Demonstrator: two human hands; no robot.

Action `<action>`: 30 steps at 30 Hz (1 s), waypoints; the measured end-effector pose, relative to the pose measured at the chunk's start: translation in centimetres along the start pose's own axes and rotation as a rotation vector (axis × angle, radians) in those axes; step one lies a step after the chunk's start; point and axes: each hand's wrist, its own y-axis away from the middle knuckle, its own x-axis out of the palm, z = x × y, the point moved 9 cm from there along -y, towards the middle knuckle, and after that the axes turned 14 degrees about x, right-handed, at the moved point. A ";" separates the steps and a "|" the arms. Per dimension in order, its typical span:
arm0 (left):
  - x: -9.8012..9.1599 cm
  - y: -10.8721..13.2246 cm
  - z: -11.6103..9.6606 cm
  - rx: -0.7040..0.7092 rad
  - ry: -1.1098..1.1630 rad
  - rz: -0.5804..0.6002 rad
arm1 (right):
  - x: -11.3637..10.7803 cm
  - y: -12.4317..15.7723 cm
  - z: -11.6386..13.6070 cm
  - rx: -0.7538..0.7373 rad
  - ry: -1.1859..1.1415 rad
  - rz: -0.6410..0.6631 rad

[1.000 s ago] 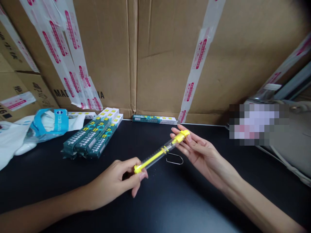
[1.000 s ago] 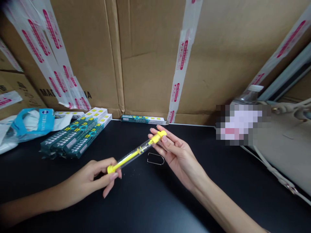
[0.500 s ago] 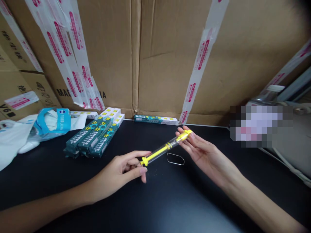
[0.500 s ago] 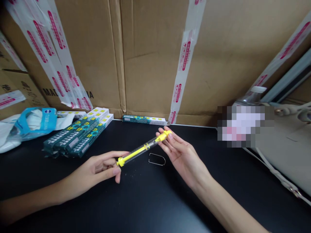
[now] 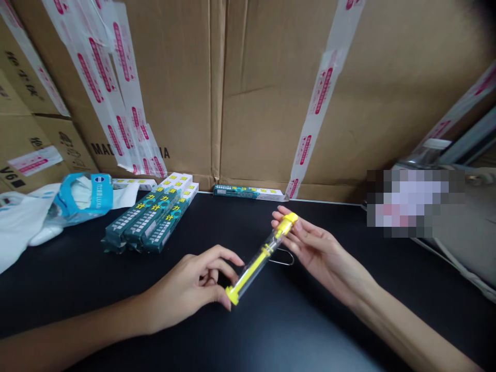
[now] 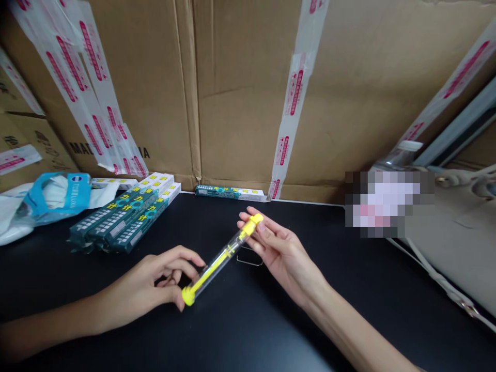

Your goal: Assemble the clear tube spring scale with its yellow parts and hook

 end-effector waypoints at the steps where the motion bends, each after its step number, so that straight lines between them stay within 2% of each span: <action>1: 0.3 0.2 0.0 0.026 -0.041 0.036 | 0.3 0.1 -0.2 0.011 0.002 0.013; 4: 0.8 0.7 -1.0 0.185 -0.199 0.104 | 0.7 0.3 -0.5 0.026 -0.014 0.020; 8: 0.7 1.5 -3.5 0.439 -0.550 0.096 | 0.6 0.5 -0.5 0.020 -0.049 -0.008; 13: 1.4 2.0 -5.7 0.628 -0.737 0.134 | 0.5 0.5 -0.6 0.035 -0.034 0.005; 19: 1.4 2.0 -5.6 0.662 -0.722 0.137 | 0.3 0.5 -0.1 0.028 -0.016 -0.010; 25: 1.1 2.0 -5.3 0.617 -0.690 0.170 | -0.3 0.1 -0.7 0.039 -0.038 -0.031; 30: 1.4 1.8 -4.7 0.585 -0.608 0.175 | 0.1 0.1 -0.7 0.007 0.009 0.009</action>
